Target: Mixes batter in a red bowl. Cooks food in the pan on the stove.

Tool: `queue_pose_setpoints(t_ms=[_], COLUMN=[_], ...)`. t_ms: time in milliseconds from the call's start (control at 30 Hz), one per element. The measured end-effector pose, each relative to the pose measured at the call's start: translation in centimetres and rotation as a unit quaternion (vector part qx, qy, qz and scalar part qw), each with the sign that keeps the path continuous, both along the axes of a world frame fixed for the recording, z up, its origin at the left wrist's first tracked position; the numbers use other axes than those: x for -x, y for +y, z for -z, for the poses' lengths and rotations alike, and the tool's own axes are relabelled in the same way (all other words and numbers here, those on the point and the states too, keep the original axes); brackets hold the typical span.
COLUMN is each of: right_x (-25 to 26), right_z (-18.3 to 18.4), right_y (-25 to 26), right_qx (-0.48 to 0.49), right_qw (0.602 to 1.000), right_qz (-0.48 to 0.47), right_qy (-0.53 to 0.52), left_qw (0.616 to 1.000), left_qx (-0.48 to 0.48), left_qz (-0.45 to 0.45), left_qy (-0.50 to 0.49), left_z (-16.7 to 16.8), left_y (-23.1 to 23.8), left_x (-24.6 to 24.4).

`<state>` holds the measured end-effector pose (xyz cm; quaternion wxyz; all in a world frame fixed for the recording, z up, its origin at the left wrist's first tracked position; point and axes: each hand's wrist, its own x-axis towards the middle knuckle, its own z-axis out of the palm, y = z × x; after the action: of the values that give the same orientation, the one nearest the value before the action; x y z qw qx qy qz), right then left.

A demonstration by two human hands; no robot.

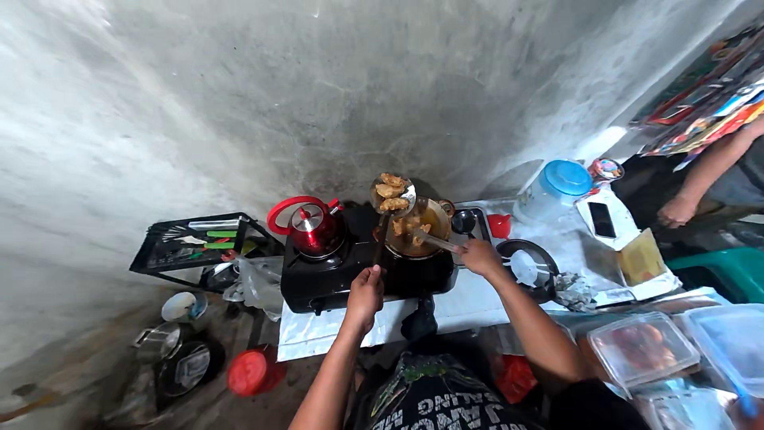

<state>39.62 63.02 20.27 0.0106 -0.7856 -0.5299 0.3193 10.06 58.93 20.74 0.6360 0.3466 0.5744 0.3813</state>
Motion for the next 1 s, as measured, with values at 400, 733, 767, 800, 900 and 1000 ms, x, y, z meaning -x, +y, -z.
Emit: queue_pose_setpoints(t_ms=[400, 733, 767, 800, 900, 1000], right_x=[1.5, 3.1, 3.4, 3.6, 3.4, 2.3], right_z=[-8.3, -11.0, -11.1, -11.2, -11.7, -12.0], right_y=[-0.6, -0.5, -0.2, 0.1, 0.7, 0.6], right_qx=[-0.236, -0.081, -0.081, -0.084, -0.093, -0.098], right_qw=[0.948, 0.977, 0.978, 0.978, 0.975, 0.977], right_qz=[-0.032, -0.044, -0.049, -0.054, -0.078, -0.067], right_qy=[-0.21, -0.192, -0.187, -0.184, -0.189, -0.177], left_qw=[0.996, 0.993, 0.992, 0.991, 0.988, 0.986], left_qx=[0.067, 0.086, 0.091, 0.098, 0.114, 0.129], left_qz=[0.044, 0.047, 0.048, 0.051, 0.053, 0.048], left_qy=[-0.028, -0.065, -0.066, -0.069, -0.086, -0.096], left_z=[3.0, 3.2, 3.1, 3.0, 3.0, 2.9], left_y=[-2.5, -3.6, -3.5, -3.4, -3.1, -2.6], left_x=[-1.4, -3.4, -3.5, -3.6, -3.6, -3.3])
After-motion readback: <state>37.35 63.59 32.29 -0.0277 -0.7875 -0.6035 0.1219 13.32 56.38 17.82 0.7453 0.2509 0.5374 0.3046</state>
